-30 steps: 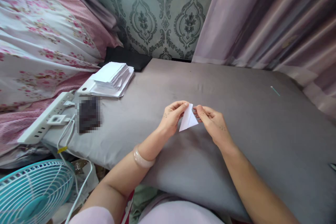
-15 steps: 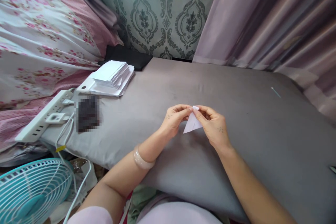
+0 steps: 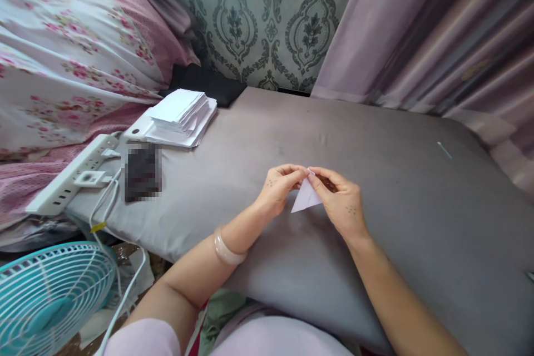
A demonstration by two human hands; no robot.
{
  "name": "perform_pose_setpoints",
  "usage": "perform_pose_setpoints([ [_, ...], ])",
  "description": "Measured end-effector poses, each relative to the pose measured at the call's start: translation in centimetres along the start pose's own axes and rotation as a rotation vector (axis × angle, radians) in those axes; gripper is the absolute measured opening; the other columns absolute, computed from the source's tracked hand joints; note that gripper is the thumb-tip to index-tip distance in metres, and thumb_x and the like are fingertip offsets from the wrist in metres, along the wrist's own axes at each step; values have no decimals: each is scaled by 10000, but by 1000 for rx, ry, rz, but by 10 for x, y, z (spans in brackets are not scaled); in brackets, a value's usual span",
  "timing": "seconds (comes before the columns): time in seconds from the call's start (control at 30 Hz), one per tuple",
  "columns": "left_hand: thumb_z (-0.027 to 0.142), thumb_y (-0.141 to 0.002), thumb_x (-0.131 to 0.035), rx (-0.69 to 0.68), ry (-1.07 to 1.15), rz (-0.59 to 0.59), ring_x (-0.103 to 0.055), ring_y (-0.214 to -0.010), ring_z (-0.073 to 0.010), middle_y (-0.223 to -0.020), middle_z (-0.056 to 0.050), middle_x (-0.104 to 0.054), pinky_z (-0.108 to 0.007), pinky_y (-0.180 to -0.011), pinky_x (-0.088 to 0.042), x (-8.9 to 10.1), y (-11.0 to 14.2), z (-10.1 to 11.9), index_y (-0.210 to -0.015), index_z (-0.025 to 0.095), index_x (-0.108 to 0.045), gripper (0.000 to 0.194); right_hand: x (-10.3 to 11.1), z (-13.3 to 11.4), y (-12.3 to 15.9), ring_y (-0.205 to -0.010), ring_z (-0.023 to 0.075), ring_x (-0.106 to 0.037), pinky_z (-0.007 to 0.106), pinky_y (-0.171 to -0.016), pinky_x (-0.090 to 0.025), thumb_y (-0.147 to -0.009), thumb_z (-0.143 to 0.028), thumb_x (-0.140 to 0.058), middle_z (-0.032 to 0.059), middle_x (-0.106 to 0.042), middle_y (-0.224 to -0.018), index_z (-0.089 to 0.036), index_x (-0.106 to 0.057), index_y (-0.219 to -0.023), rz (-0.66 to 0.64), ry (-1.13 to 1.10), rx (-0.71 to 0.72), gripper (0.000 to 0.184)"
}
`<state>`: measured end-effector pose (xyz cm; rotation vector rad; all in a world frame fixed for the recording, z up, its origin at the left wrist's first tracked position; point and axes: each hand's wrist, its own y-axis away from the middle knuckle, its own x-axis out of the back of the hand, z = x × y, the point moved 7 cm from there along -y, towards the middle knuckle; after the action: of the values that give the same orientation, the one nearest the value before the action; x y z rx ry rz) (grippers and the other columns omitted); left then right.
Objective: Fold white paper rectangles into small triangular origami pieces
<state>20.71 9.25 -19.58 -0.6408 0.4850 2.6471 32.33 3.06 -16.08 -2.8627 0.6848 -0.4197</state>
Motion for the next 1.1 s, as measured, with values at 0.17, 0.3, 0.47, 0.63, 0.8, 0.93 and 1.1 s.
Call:
perform_pose_setpoints([
  [0.17,228,-635,-770,-6,22,7,-528,-613,-82,-650,-9,-615,-237,-626,-399,2,-2,-2,-662,134,-687,129,-1,-14,2,-840,173,-669,324,-776,-553,-855,-318,-620,45,-713,-938,-222,-728,-973,-17,119,136,187],
  [0.3,228,-639,-768,-22,15,1,-545,-620,-82,-661,-11,-628,-234,-635,-416,3,-2,0,-680,129,-696,128,-4,-28,5,-864,165,-651,316,-770,-547,-878,-196,-532,55,-690,-960,-220,-710,-1042,-53,223,295,243],
  [0.47,263,-640,-789,-33,22,-32,-570,-644,-94,-689,-24,-652,-238,-652,-429,1,-2,1,-718,127,-709,177,-6,-36,11,-883,191,-616,363,-818,-528,-852,-110,-470,85,-660,-958,-184,-685,-1142,-64,425,461,368],
  [0.63,307,-646,-805,9,48,-50,-571,-641,-96,-704,-24,-659,-245,-657,-431,1,-2,-3,-758,121,-714,235,-10,-35,18,-918,224,-584,371,-802,-526,-817,-65,-449,99,-654,-973,-151,-629,-1249,-52,660,553,476],
  [0.8,288,-633,-834,90,115,-106,-603,-680,-108,-737,-39,-680,-250,-682,-450,-2,-5,-8,-789,109,-719,265,-15,-34,21,-921,263,-559,384,-746,-522,-805,-59,-432,135,-651,-1008,-100,-626,-1247,-85,871,577,484],
  [0.93,268,-596,-859,202,167,-149,-616,-647,-131,-699,-41,-678,-278,-656,-472,-5,-6,-11,-785,105,-704,294,-9,-34,15,-949,253,-569,409,-824,-508,-829,-94,-419,130,-644,-1003,-122,-662,-1202,-125,660,482,446],
  [1.1,262,-586,-859,189,151,-136,-607,-637,-128,-692,-36,-669,-274,-637,-464,-5,-6,-12,-774,106,-687,299,4,0,-5,-851,201,-648,343,-723,-528,-846,-313,-542,80,-691,-932,-192,-743,-964,-116,-39,-86,263],
])
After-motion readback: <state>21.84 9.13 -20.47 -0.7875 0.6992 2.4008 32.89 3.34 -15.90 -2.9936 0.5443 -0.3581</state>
